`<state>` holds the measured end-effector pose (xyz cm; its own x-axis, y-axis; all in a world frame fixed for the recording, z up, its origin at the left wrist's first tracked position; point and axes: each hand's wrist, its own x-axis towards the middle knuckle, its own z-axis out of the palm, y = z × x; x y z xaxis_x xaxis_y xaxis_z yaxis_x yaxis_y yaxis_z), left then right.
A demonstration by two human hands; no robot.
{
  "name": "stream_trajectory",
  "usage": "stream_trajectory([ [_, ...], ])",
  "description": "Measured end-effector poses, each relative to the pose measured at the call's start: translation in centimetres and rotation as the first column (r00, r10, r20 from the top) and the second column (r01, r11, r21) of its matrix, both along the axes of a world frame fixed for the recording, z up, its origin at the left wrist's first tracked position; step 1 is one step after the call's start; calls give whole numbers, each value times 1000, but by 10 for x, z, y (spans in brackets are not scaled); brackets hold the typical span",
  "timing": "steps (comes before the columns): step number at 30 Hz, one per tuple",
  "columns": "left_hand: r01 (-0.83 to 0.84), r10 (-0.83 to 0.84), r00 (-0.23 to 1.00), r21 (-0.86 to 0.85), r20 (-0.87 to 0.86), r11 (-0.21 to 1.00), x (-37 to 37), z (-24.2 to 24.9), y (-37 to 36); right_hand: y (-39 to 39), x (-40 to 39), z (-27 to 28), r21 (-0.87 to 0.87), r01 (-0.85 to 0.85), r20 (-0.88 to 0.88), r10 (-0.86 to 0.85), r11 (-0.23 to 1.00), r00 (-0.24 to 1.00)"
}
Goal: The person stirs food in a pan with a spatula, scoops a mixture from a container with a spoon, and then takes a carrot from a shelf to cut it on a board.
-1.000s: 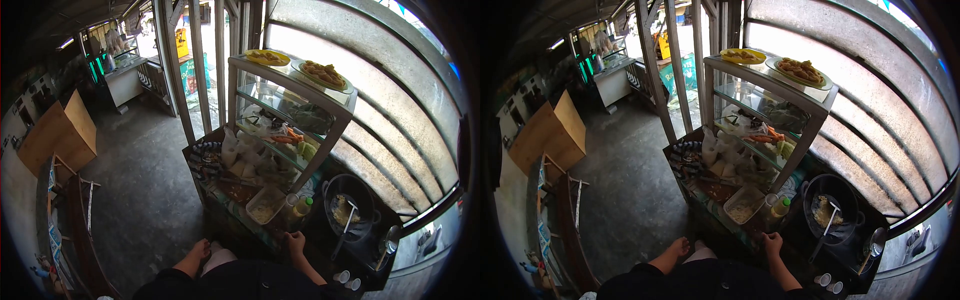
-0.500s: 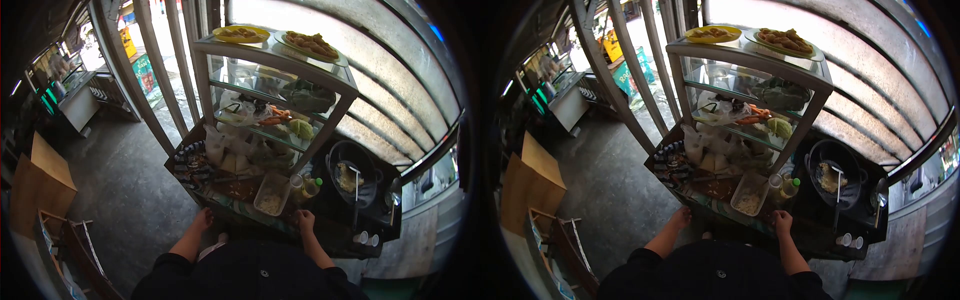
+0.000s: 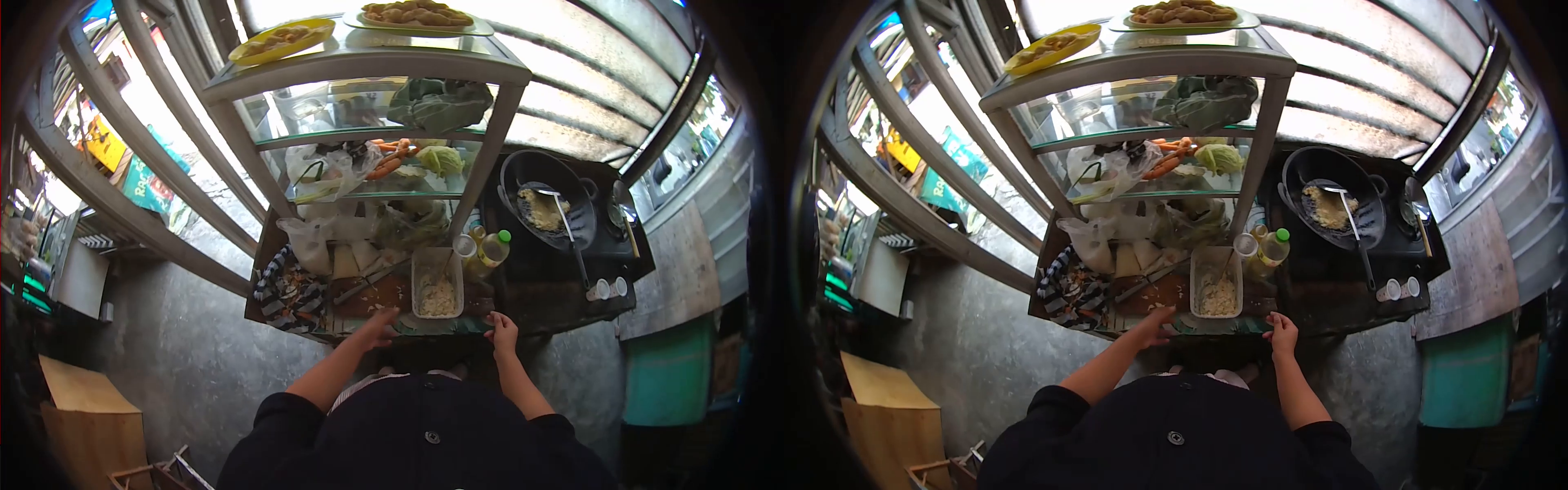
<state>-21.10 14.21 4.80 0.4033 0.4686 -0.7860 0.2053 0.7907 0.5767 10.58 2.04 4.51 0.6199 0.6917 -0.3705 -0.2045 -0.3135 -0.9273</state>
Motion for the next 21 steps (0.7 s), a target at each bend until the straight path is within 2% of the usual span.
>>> stream_trajectory([
  [2,140,-138,990,-155,25,978,37,8,-2,-7,0,2,7,2,-27,-2,1000,1000],
  [3,158,-155,987,-153,32,976,53,5,-4,-9,0,5,8,20,-20,-20,1000,1000],
  [5,97,-81,995,-394,57,914,80,-8,-6,-11,-1,14,-35,28,-39,-29,999,999],
  [6,116,-100,993,-390,61,914,91,-15,-7,-12,-3,21,-30,47,-35,-48,998,998],
  [8,-114,85,992,-367,-94,923,109,-28,-8,-16,-7,36,-5,1,-44,-2,1000,999],
  [12,-148,129,988,-277,-86,949,121,-29,-17,-36,-10,47,25,-8,-3,8,1000,1000],
  [14,-379,373,925,-147,-67,914,120,-2,-26,-44,-13,52,-4,-29,27,29,1000,999],
  [18,-489,489,870,-9,67,872,80,-7,-20,-41,-28,61,-31,-102,12,102,994,995],
  [20,-402,396,915,105,72,910,50,9,-15,-27,-40,62,-40,-231,59,233,972,971],
  [21,-424,417,905,115,81,898,34,7,-14,-17,-47,63,-48,-294,59,297,954,953],
])
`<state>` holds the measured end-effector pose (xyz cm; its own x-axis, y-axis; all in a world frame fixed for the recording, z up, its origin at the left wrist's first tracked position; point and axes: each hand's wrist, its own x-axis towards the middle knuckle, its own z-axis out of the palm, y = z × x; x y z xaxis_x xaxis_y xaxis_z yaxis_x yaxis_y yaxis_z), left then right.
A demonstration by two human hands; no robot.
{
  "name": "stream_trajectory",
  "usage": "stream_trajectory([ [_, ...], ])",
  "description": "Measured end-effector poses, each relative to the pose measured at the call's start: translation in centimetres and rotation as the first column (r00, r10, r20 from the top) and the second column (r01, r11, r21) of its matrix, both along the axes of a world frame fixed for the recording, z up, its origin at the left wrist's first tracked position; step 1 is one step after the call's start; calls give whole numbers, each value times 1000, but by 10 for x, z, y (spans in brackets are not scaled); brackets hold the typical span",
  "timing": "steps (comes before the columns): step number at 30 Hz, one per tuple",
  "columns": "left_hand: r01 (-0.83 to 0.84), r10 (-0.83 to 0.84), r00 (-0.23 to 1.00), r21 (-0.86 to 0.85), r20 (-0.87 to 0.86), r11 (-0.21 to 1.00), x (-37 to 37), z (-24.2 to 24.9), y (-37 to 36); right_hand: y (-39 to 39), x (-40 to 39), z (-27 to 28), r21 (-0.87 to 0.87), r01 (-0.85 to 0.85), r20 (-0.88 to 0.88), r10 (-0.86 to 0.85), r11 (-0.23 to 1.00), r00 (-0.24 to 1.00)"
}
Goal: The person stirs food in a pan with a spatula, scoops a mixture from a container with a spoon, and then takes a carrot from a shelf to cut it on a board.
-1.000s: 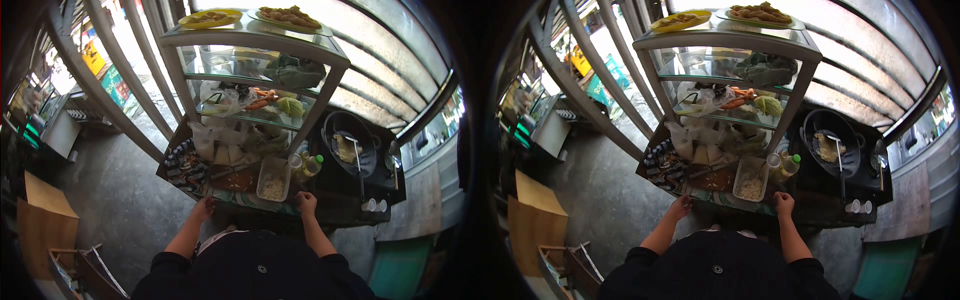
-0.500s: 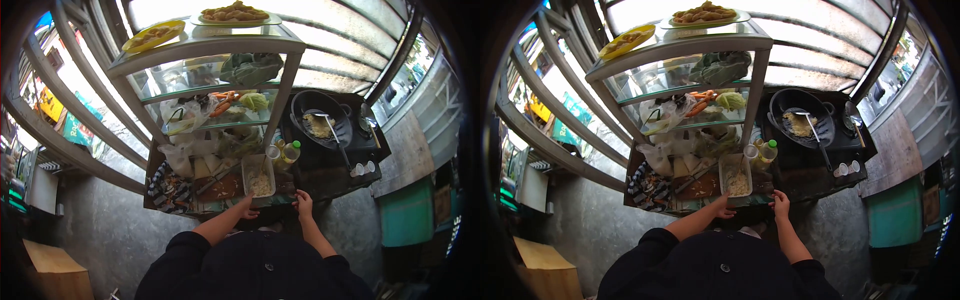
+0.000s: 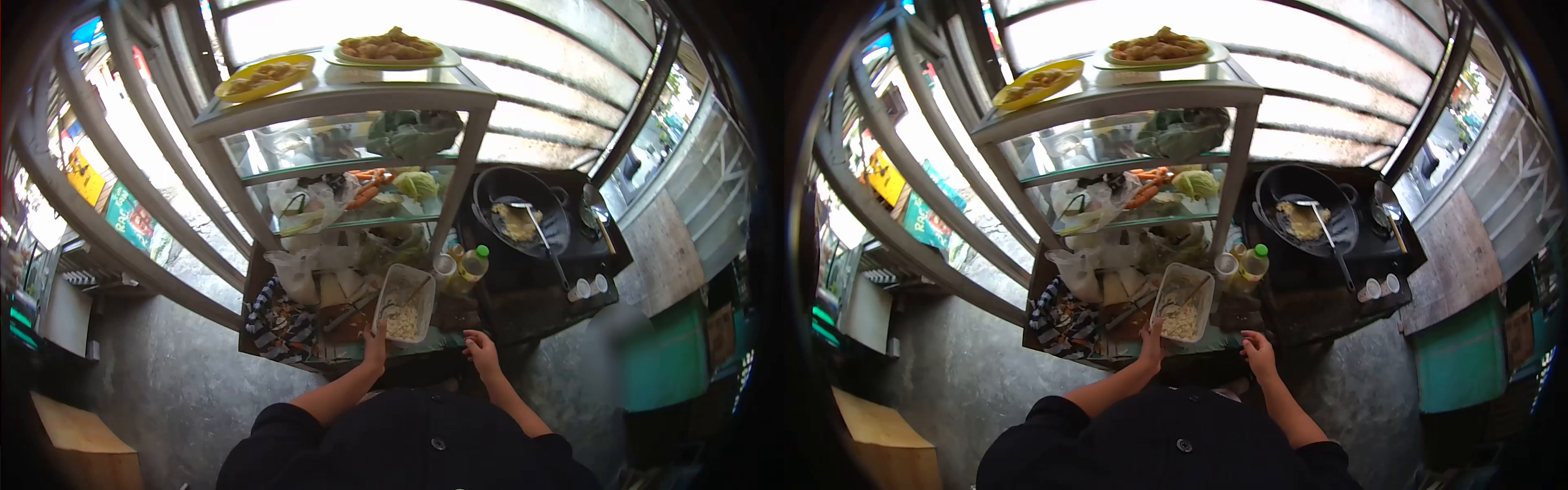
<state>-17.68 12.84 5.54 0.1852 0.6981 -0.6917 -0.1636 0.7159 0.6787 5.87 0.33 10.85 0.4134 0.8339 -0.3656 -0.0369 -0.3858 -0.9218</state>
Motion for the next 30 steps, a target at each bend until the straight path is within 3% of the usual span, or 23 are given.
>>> stream_trajectory([
  [2,36,-31,999,214,-27,976,-30,-8,-1,23,-23,11,-9,-56,1,56,998,998],
  [3,3,3,1000,227,-26,974,-41,4,-3,35,-33,15,-31,-89,-1,89,996,996],
  [5,-116,52,953,199,298,973,-64,43,-16,56,-51,11,54,-147,8,147,988,989],
  [6,-158,90,949,212,301,964,-75,44,-17,65,-63,22,132,-253,333,198,958,922],
  [7,-176,102,921,167,376,970,-87,43,-21,74,-75,34,182,-374,623,188,909,760],
  [8,-192,117,886,124,449,973,-98,42,-24,84,-88,46,192,-418,626,217,888,749],
  [10,-242,119,828,159,548,957,-113,77,-32,103,-116,74,402,-502,786,-7,766,619],
  [11,-245,71,769,190,636,951,-120,91,-34,111,-128,85,414,-528,784,5,741,621],
  [13,-289,67,768,252,637,924,-133,97,-35,123,-147,106,448,-598,860,-136,664,492],
  [14,-301,46,768,296,638,906,-139,99,-36,126,-155,116,456,-617,858,-132,641,496],
  [16,-325,81,776,287,625,901,-154,104,-41,129,-167,134,269,-812,958,-56,518,281],
  [17,-324,102,786,266,610,908,-160,106,-44,131,-174,140,270,-826,958,-53,495,281],
  [19,-352,133,806,286,577,891,-167,121,-52,134,-188,148,-22,-906,993,116,422,30],
  [20,-353,144,828,304,542,885,-169,129,-56,136,-193,149,-22,-912,993,118,409,29],
  [22,-401,183,840,358,510,843,-170,135,-63,137,-202,152,-230,-890,973,100,394,-207],
  [25,-487,218,816,432,535,759,-173,127,-60,137,-210,159,-296,-907,954,41,298,-298],
  [27,-532,213,781,446,588,720,-174,127,-59,140,-218,172,-267,-935,960,-14,235,-278],
  [29,-602,240,671,326,701,729,-174,150,-60,149,-221,185,-241,-955,964,-68,173,-256],
  [30,-601,240,671,325,702,730,-174,156,-57,155,-222,191,-275,-946,961,11,175,-277],
])
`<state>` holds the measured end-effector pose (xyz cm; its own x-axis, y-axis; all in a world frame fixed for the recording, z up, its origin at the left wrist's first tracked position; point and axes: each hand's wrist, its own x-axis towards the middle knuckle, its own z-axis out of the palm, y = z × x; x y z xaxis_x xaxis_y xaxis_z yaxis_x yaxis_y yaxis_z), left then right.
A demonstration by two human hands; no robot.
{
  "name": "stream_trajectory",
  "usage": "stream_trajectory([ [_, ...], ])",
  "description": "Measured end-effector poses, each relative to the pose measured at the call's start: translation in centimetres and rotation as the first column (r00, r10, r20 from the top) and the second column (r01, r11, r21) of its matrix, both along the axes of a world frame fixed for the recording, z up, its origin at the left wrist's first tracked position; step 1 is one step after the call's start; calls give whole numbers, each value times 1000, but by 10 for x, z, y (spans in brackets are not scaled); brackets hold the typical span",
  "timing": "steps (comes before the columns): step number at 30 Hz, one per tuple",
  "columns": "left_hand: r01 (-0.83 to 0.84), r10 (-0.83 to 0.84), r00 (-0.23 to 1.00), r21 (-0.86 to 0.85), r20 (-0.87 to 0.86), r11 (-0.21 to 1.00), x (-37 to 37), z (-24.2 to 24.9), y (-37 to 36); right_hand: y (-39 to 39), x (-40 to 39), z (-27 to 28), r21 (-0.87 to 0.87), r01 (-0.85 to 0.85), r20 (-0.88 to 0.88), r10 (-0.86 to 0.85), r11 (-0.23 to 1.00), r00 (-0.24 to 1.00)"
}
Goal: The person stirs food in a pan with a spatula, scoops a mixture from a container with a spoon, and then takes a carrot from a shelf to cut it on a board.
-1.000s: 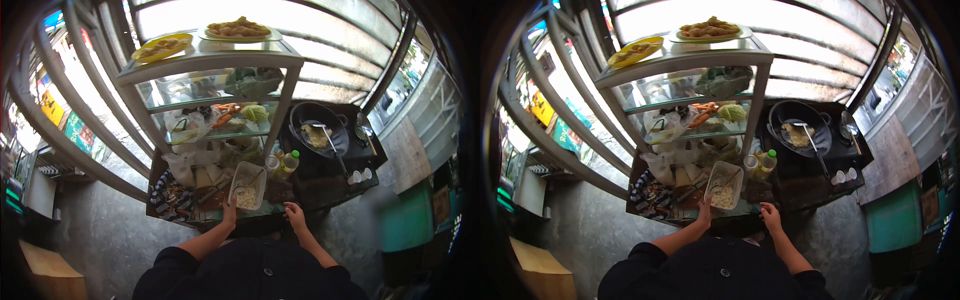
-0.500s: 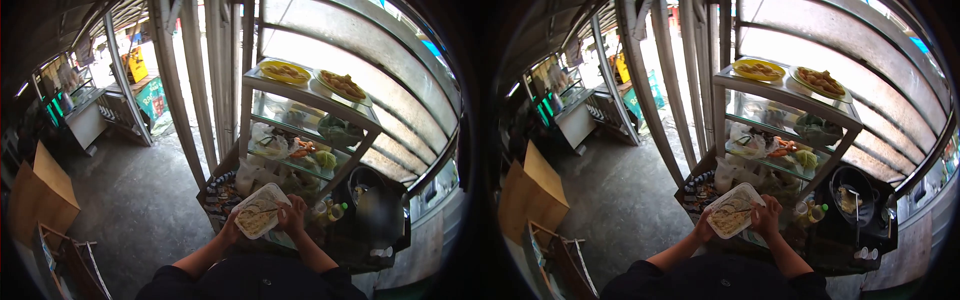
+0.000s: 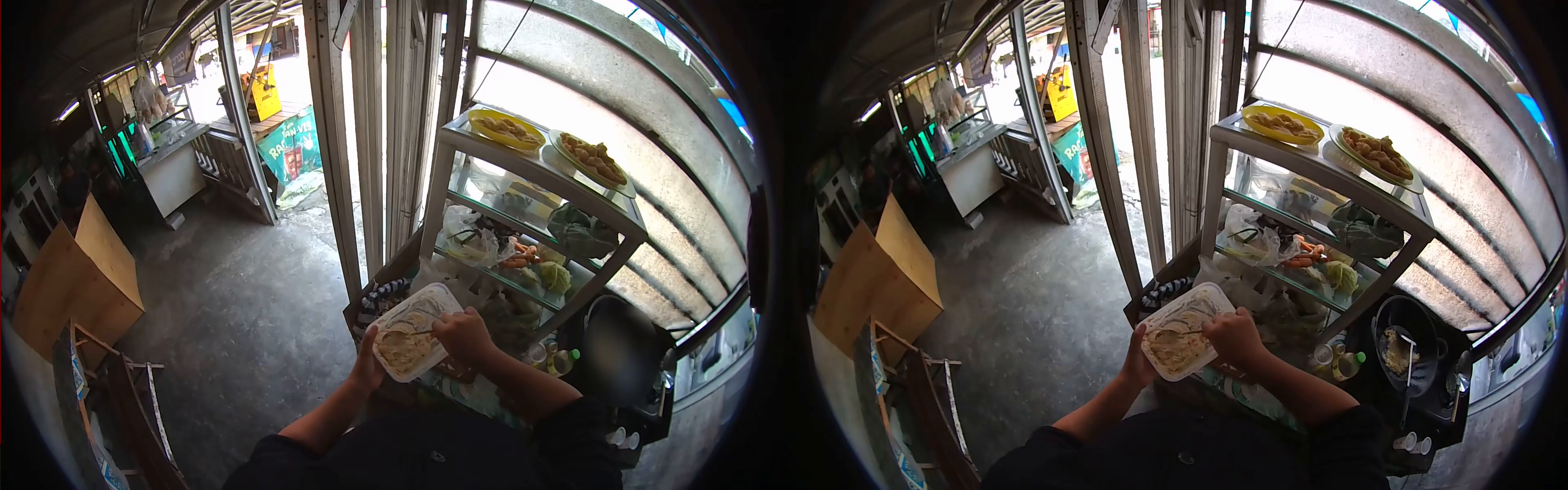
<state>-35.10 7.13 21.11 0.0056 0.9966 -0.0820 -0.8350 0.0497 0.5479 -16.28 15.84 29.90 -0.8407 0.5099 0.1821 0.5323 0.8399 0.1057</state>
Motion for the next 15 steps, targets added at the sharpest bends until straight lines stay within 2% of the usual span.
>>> stream_trajectory([
  [1,-8,8,1000,15,-9,1000,0,5,3,6,0,6,-76,23,23,-21,997,1000],
  [2,-15,16,1000,28,-19,999,0,9,5,10,2,15,-79,25,23,-23,997,999],
  [4,53,-53,999,-4,5,999,-1,19,8,10,10,39,98,35,-53,-30,995,998],
  [5,118,-117,993,-28,32,993,-1,21,9,8,15,49,95,40,-53,-35,995,998],
  [7,132,-132,991,-40,7,990,1,18,14,7,25,65,110,187,-52,-183,976,982],
  [8,141,-143,990,-51,-18,989,3,16,17,9,30,67,111,193,-51,-188,975,981],
  [10,147,-148,988,-30,-37,989,10,20,22,11,38,69,185,205,35,-214,961,976],
  [13,153,-153,988,-17,-30,988,16,26,30,15,45,62,211,243,49,-259,947,965],
  [15,163,-163,987,-34,9,986,20,32,33,11,49,63,170,278,132,-301,945,944],
])
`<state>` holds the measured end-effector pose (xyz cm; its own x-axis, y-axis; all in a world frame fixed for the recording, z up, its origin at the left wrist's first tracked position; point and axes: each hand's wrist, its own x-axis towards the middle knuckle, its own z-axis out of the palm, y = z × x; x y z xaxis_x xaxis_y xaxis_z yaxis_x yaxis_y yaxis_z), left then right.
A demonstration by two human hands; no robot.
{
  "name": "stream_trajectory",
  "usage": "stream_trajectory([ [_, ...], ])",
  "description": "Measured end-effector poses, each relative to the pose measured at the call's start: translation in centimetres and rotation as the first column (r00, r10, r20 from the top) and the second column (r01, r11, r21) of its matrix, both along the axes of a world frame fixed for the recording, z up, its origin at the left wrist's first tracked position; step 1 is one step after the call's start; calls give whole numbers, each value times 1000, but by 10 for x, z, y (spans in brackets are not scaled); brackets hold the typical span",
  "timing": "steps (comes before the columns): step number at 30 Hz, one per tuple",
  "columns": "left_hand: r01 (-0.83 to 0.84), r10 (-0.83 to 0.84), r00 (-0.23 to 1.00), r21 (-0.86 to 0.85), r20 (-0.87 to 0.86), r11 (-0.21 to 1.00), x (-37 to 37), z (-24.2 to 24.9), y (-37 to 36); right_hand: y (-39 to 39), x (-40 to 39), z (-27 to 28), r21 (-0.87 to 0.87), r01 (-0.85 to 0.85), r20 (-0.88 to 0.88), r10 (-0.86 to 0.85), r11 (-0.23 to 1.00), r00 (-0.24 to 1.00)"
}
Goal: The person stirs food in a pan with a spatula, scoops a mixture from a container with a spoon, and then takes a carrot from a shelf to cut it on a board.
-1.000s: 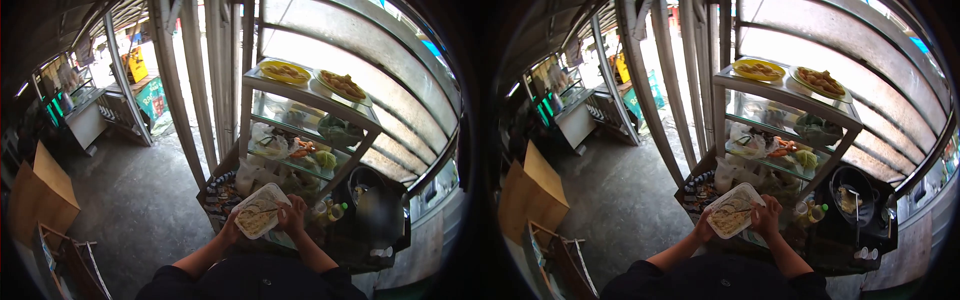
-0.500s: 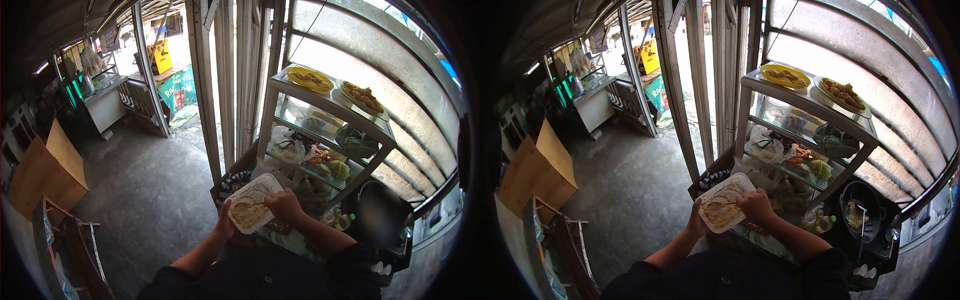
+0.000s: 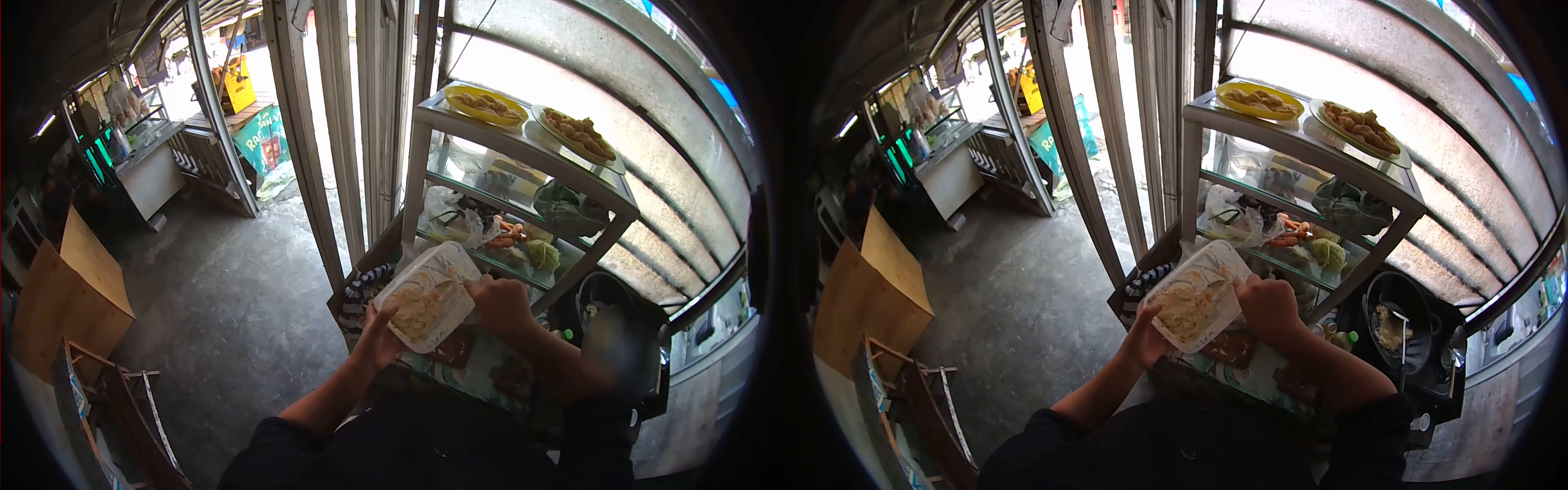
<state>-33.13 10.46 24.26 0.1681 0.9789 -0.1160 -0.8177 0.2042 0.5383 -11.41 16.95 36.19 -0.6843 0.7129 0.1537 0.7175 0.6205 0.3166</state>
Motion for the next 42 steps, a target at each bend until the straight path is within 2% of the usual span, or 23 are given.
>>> stream_trajectory([
  [2,-76,78,989,26,-127,997,-1,19,0,-3,3,3,-56,58,68,-55,997,996],
  [3,-112,111,985,6,-136,994,1,29,-1,-5,3,4,-168,75,55,-67,983,996],
  [4,-100,99,986,-3,-134,995,2,24,4,-6,3,5,-276,87,41,-79,957,996],
  [5,-90,91,992,18,-83,996,3,16,10,-8,3,9,-283,95,43,-86,954,995],
  [7,-94,95,995,46,-12,994,6,12,12,-13,2,15,-501,41,-63,-84,865,994],
  [11,-167,167,986,13,-6,986,23,16,10,-12,-1,-6,-693,55,-72,-144,719,987],
  [13,-293,311,944,156,-109,943,30,5,13,-8,-1,-26,-859,-108,-271,-264,501,926],
  [14,-285,303,946,151,-112,946,33,-1,15,-8,3,-33,-861,-105,-270,-273,497,923],
  [16,-371,446,874,327,-193,869,35,-6,18,-11,-1,-29,-982,-186,-153,-681,25,716],
  [17,-364,438,877,324,-197,873,35,-8,20,-9,0,-32,-982,-188,-152,-687,22,711],
  [19,-277,409,861,394,-303,876,32,-6,26,-2,3,-37,-859,-452,-23,-864,-240,502],
  [20,-275,406,862,391,-304,878,31,-5,26,2,5,-35,-858,-453,-20,-866,-242,500],
  [22,-196,248,947,247,-203,949,30,14,23,10,6,-23,-904,-424,-189,-833,-60,520],
  [23,-194,247,947,248,-204,949,27,16,25,15,12,-21,-903,-425,-190,-834,-58,518],
  [24,-124,151,983,227,-103,966,23,18,27,19,19,-18,-881,-317,-473,-629,352,617],
  [25,-52,53,999,212,2,976,21,19,28,21,22,-16,-661,-252,-612,-313,707,726],
  [26,-51,52,999,210,4,976,20,22,29,20,26,-12,-663,-250,-610,-315,706,727],
  [27,-18,21,1000,211,-13,977,19,28,30,13,28,5,-410,-203,-575,-79,889,814],
  [28,15,-9,1000,212,-29,977,18,35,29,6,28,21,-106,-200,-449,133,974,883],
  [29,14,-8,1000,211,-28,977,18,42,28,1,28,32,-107,-202,-449,134,974,884],
  [31,73,-75,997,136,11,988,16,54,27,-7,26,52,-99,-77,-243,51,992,969],
  [37,112,-128,986,150,105,982,12,59,28,-23,27,84,88,3,-226,17,996,974],
  [42,142,-154,986,170,60,975,15,69,24,-33,11,83,173,-45,-170,75,984,983],
])
